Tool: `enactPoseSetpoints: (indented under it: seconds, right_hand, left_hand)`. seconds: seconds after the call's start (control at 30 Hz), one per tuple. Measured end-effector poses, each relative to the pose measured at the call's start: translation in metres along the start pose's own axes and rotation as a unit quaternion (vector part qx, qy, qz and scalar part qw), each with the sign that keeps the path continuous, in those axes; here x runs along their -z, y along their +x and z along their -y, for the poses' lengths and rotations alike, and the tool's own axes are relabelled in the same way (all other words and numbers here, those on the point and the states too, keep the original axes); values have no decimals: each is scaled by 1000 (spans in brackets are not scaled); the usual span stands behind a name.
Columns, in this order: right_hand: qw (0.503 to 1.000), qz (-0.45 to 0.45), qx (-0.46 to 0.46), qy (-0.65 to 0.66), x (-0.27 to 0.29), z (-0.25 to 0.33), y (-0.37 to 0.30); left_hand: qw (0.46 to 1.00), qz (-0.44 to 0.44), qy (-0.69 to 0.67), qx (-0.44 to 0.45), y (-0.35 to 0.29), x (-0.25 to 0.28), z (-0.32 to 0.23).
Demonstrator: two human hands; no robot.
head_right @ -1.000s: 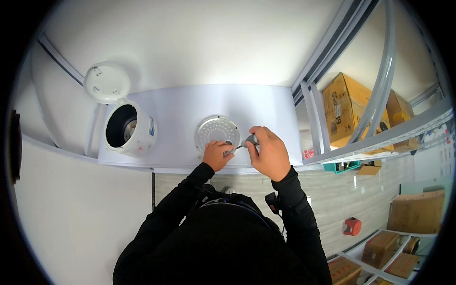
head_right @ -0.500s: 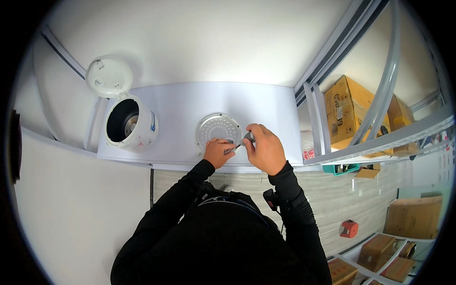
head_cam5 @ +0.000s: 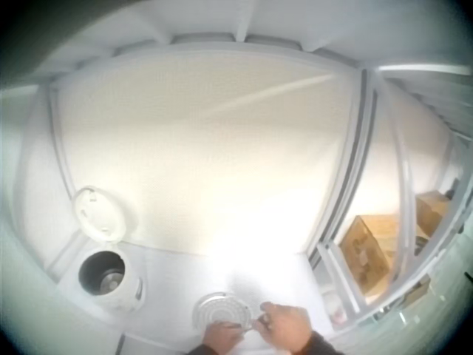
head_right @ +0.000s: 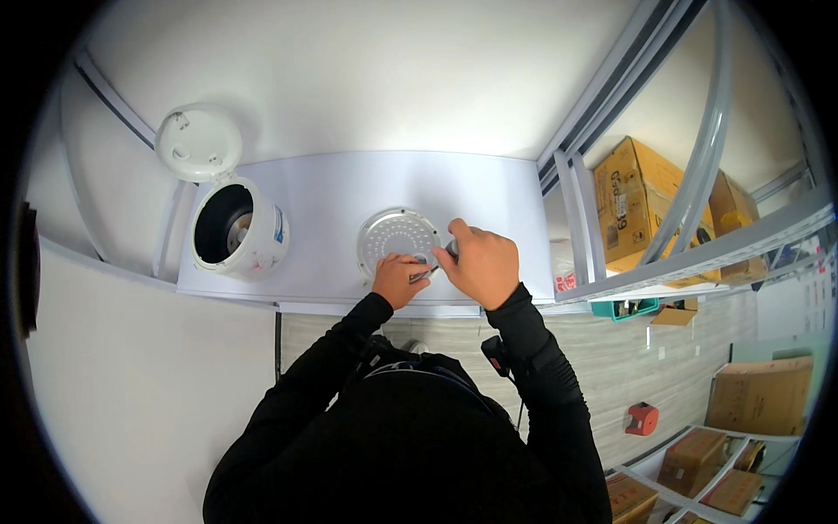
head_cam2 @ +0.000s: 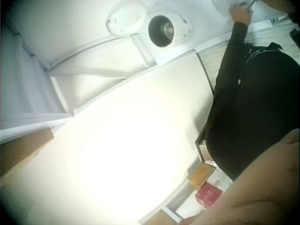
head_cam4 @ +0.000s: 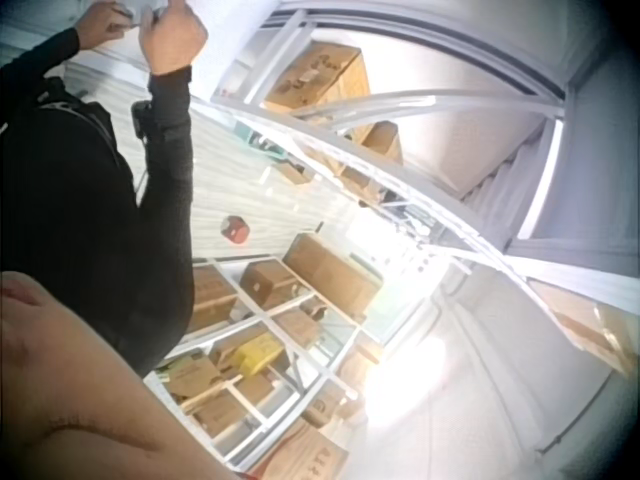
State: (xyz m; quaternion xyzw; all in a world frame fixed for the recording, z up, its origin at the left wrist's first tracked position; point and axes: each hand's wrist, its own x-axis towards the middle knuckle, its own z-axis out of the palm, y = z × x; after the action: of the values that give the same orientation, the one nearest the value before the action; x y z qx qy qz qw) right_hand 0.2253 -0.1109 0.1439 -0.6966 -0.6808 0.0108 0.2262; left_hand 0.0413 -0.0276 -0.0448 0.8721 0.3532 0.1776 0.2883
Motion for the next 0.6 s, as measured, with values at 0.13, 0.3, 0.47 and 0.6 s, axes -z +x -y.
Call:
enactPoseSetpoints:
  seconds: [0.13, 0.3, 0.47, 0.6]
  right_hand:
    - [997, 39, -29, -55, -1, 6, 7]
    - [996, -35, 71, -49, 5, 13, 6]
    - [998, -2, 28, -64, -4, 10, 14]
    - [994, 55, -48, -85, 2, 21, 16]
  left_hand:
    - [1000, 9, 1, 9, 0, 2, -2]
    - [1000, -3, -2, 3, 0, 1, -1]
    - [1000, 0, -11, 8, 1, -2, 2]
    - [1000, 0, -11, 13, 0, -2, 3]
